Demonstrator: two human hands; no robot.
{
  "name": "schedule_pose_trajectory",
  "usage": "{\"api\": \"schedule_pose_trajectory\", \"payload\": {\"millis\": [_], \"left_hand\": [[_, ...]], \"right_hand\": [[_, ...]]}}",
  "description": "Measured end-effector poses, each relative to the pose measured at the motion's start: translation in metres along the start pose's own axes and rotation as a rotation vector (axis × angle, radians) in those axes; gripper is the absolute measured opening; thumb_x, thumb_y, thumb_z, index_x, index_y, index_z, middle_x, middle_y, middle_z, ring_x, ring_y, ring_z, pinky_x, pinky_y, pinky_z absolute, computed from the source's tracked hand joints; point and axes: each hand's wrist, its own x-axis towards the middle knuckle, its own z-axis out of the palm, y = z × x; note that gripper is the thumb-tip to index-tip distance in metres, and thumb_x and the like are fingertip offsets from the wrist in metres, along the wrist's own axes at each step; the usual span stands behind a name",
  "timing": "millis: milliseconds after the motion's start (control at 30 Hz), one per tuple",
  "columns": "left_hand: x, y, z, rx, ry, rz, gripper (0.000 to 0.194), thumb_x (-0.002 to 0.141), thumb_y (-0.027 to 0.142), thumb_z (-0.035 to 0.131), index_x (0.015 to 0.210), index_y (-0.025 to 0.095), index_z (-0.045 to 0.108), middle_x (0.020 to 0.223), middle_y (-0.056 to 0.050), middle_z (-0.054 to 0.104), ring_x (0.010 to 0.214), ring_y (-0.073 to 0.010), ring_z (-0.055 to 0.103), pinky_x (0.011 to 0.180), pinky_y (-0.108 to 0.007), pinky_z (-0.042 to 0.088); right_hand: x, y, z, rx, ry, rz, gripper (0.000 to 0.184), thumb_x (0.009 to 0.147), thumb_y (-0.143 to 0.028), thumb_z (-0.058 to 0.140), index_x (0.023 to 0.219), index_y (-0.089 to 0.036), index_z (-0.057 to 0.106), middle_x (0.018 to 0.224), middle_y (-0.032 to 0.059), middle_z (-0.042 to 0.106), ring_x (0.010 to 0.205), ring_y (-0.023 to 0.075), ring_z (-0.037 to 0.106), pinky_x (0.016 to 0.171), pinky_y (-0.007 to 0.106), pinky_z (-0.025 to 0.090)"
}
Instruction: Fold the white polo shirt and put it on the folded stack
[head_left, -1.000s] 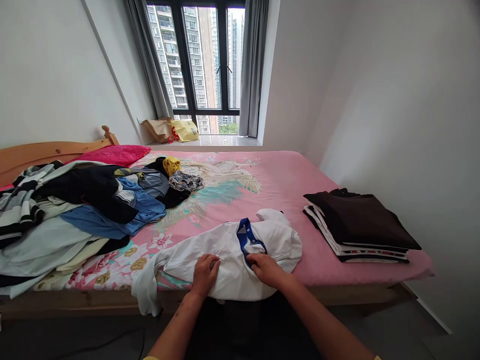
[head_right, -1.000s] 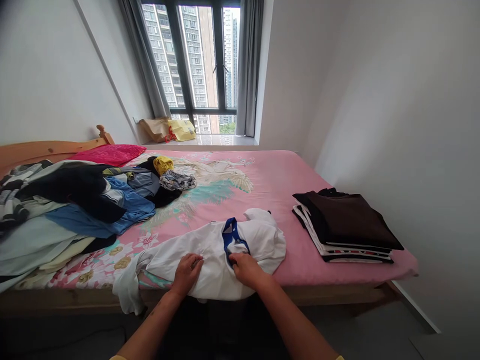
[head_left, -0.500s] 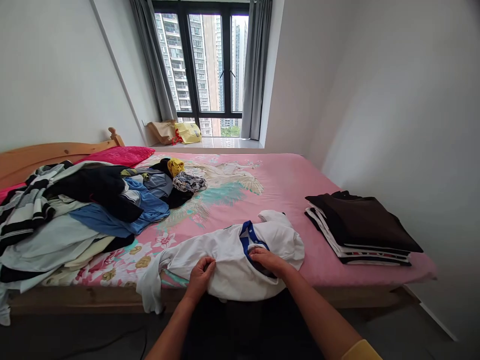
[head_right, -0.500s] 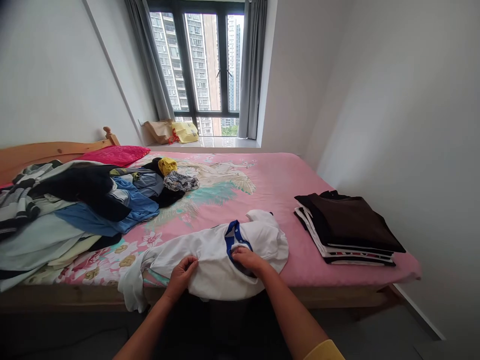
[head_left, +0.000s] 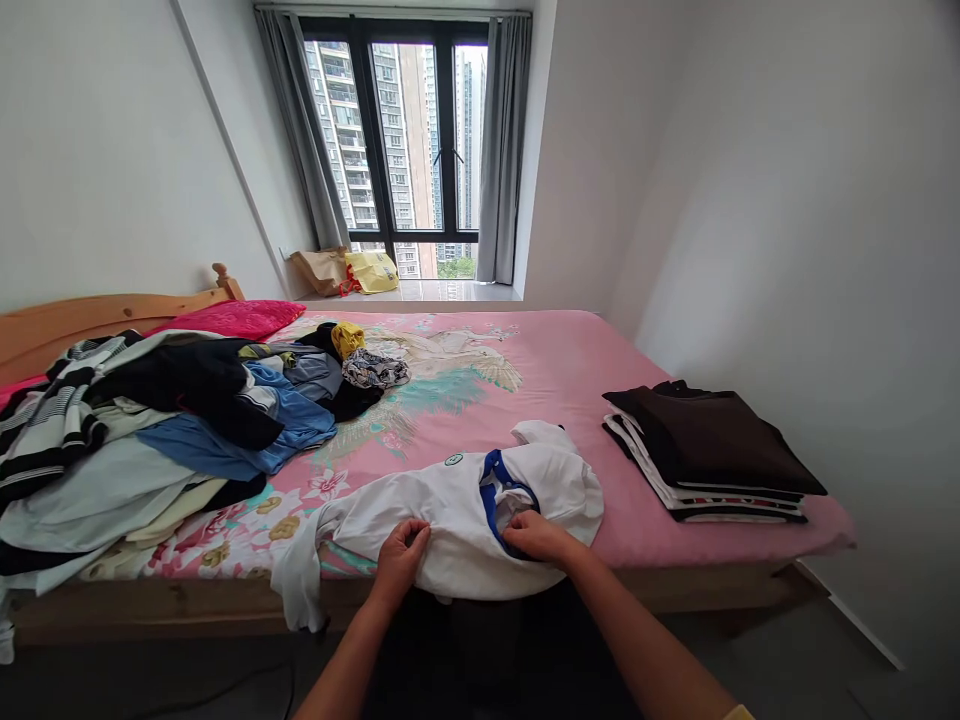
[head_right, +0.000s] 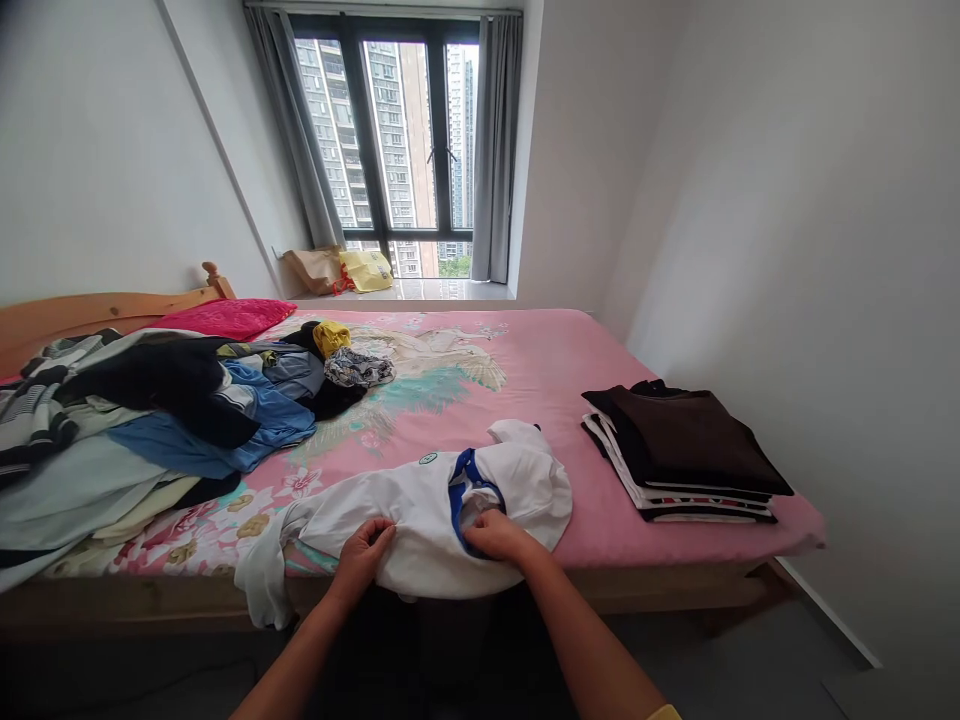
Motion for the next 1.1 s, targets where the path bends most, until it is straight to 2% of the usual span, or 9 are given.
{"api": "schedule_pose_trajectory", "payload": {"millis": [100, 200, 333, 433, 533, 667, 767, 867, 1100], "left_hand": [[-0.001, 0.020, 0.003, 0.020, 0.061, -0.062, 0.040, 0.072, 0.057, 0.055, 0.078, 0.018, 0.064, 0.077, -0.004, 0.066, 0.076, -0.0210, 0.060, 0.074, -0.032, 0.047], [-0.006, 0.050, 0.010, 0.096, 0.111, 0.016, 0.040, 0.073, 0.057, 0.054, 0.075, 0.018, 0.063, 0.080, -0.005, 0.065, 0.080, -0.0218, 0.060, 0.077, -0.034, 0.046], [-0.015, 0.088, 0.028, 0.139, 0.003, 0.098, 0.033, 0.077, 0.051, 0.053, 0.076, 0.019, 0.060, 0.076, -0.004, 0.063, 0.072, -0.0190, 0.057, 0.071, -0.033, 0.046], [-0.022, 0.105, 0.037, 0.140, -0.088, 0.271, 0.024, 0.078, 0.032, 0.052, 0.095, 0.019, 0.061, 0.099, -0.007, 0.064, 0.092, -0.0221, 0.057, 0.084, -0.037, 0.045], [-0.032, 0.116, 0.035, 0.238, -0.362, 0.566, 0.047, 0.072, 0.012, 0.044, 0.116, 0.024, 0.058, 0.118, -0.006, 0.060, 0.116, -0.0242, 0.046, 0.101, -0.042, 0.033], [-0.040, 0.130, 0.019, 0.530, -0.555, 0.607, 0.034, 0.068, 0.015, 0.048, 0.094, 0.027, 0.067, 0.087, -0.007, 0.062, 0.093, -0.0261, 0.051, 0.090, -0.045, 0.036], [-0.037, 0.135, -0.001, 0.654, -0.563, 0.611, 0.018, 0.067, 0.018, 0.052, 0.071, 0.026, 0.067, 0.081, -0.006, 0.058, 0.087, -0.0247, 0.049, 0.085, -0.044, 0.037], [-0.032, 0.131, -0.023, 0.687, -0.528, 0.643, 0.019, 0.064, 0.016, 0.052, 0.070, 0.027, 0.066, 0.093, -0.005, 0.058, 0.096, -0.0249, 0.048, 0.088, -0.042, 0.036], [-0.018, 0.112, -0.047, 0.656, -0.234, 0.603, 0.014, 0.074, 0.024, 0.050, 0.079, 0.023, 0.063, 0.101, -0.007, 0.057, 0.103, -0.0251, 0.048, 0.091, -0.040, 0.038]], "right_hand": [[-0.007, -0.009, 0.006, -0.064, 0.155, -0.088, 0.022, 0.074, -0.028, 0.051, 0.055, -0.020, 0.044, 0.049, -0.0035, 0.041, 0.046, 0.0095, 0.036, 0.045, 0.024, 0.027], [-0.024, -0.019, 0.013, -0.104, 0.368, -0.214, 0.020, 0.080, -0.032, 0.048, 0.064, -0.020, 0.046, 0.060, -0.0014, 0.050, 0.058, 0.0128, 0.045, 0.058, 0.026, 0.036], [-0.053, -0.024, 0.022, -0.287, 0.577, -0.560, 0.021, 0.087, -0.036, 0.046, 0.074, -0.021, 0.051, 0.074, 0.0024, 0.058, 0.072, 0.0168, 0.052, 0.070, 0.030, 0.038], [-0.067, -0.022, 0.029, -0.366, 0.605, -0.710, 0.018, 0.090, -0.032, 0.045, 0.077, -0.021, 0.051, 0.075, 0.0035, 0.058, 0.074, 0.0176, 0.052, 0.070, 0.031, 0.038], [-0.072, -0.018, 0.035, -0.396, 0.581, -0.772, 0.016, 0.090, -0.029, 0.046, 0.077, -0.021, 0.052, 0.074, 0.0034, 0.059, 0.073, 0.0175, 0.052, 0.069, 0.031, 0.039], [-0.072, -0.017, 0.036, -0.461, 0.433, -0.763, 0.017, 0.089, -0.030, 0.046, 0.077, -0.021, 0.054, 0.073, 0.0030, 0.061, 0.070, 0.0167, 0.054, 0.068, 0.031, 0.041], [-0.070, -0.021, 0.021, -0.603, 0.260, -0.764, 0.017, 0.084, -0.036, 0.054, 0.078, -0.021, 0.059, 0.069, 0.0008, 0.061, 0.069, 0.0162, 0.054, 0.086, 0.038, 0.040], [-0.069, -0.031, -0.015, -0.813, 0.186, -0.799, 0.019, 0.079, -0.040, 0.061, 0.073, -0.022, 0.061, 0.065, 0.0007, 0.060, 0.078, 0.0194, 0.055, 0.106, 0.048, 0.021], [-0.089, -0.068, -0.097, -1.065, 0.397, -0.686, 0.018, 0.085, -0.035, 0.051, 0.075, -0.025, 0.062, 0.070, 0.0022, 0.059, 0.085, 0.0216, 0.050, 0.109, 0.052, 0.004]]}}
